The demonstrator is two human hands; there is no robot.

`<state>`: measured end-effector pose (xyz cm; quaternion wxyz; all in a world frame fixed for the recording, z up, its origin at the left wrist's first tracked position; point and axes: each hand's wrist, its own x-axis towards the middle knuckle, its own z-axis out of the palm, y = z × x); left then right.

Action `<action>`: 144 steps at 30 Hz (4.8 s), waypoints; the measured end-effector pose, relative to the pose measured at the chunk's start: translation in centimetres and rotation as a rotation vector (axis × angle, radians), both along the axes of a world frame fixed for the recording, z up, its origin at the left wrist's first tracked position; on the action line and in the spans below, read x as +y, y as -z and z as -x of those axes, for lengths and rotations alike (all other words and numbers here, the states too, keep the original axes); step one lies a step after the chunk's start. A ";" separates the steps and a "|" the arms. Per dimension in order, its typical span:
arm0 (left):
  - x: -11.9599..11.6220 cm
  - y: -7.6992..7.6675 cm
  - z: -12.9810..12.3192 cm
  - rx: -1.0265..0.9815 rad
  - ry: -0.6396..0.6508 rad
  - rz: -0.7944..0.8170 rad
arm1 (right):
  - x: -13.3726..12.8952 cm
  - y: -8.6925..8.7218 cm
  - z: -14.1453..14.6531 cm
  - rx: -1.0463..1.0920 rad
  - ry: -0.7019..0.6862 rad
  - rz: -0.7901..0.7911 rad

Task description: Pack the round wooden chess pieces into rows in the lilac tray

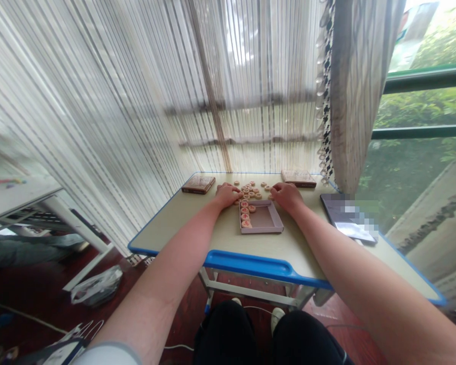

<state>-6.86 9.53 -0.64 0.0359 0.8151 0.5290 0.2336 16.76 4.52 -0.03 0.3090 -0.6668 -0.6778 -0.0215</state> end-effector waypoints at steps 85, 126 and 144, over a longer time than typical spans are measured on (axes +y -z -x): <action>-1.3 -1.7 0.2 -0.621 -0.065 0.070 | -3.4 -1.3 3.4 -0.201 -0.495 -0.002; -1.1 -1.5 0.3 -0.420 -0.032 0.022 | -3.5 -1.3 3.7 -0.225 -0.474 0.012; 0.0 -0.4 1.0 -0.128 -0.072 -0.124 | -3.7 -1.5 3.7 -0.122 -0.497 -0.010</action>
